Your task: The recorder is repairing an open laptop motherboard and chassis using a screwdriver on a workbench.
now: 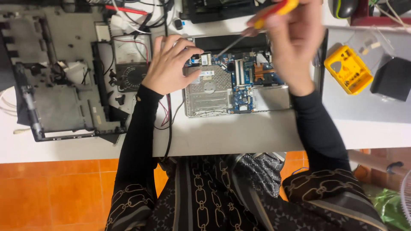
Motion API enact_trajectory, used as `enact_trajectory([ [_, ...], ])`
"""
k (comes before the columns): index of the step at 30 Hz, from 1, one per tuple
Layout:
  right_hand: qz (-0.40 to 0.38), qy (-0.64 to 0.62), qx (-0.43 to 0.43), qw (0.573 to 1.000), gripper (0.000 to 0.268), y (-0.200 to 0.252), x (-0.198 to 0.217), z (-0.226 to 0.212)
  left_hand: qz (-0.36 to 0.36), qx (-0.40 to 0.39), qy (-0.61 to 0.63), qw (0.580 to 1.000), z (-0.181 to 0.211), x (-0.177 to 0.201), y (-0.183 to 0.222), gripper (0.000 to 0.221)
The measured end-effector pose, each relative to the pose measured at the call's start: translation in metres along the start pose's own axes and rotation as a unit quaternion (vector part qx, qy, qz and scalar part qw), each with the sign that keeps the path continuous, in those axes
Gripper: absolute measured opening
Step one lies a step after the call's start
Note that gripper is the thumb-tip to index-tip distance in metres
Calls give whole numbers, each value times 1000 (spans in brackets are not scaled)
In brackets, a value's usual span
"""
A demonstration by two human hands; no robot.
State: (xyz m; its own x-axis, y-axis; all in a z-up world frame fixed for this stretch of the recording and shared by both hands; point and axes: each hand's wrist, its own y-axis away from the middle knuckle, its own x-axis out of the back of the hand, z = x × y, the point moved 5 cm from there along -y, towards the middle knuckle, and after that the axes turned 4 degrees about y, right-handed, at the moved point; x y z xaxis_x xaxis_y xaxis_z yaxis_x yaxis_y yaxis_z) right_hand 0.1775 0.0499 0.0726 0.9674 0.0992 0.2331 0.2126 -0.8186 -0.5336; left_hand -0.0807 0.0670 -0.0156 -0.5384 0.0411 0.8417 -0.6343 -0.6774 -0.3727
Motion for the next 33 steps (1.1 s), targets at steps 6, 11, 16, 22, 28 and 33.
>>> enact_trajectory([
  [6, -60, 54, -10, 997, 20, -9, -53, 19, 29, 7, 5, 1000, -4, 7, 6, 39],
  [11, -80, 95, -3, 992, 22, -12, -55, 27, 44, 1, -9, 999, -9, -1, 9, 39],
  [16, -65, 63, -26, 996, 26, -11, -53, 34, 43, -7, -21, 999, -11, -5, 10, 39],
  [22, -76, 73, -18, 994, 25, -11, -55, 35, 45, -11, -22, 999, -10, -5, 10, 33],
  [28, -70, 105, -16, 992, 23, -12, -58, 29, 42, -9, -21, 999, -9, -4, 8, 28],
  [33, -52, 173, 20, 983, 32, -14, -65, 13, 43, -10, -16, 999, -5, 1, 6, 26],
])
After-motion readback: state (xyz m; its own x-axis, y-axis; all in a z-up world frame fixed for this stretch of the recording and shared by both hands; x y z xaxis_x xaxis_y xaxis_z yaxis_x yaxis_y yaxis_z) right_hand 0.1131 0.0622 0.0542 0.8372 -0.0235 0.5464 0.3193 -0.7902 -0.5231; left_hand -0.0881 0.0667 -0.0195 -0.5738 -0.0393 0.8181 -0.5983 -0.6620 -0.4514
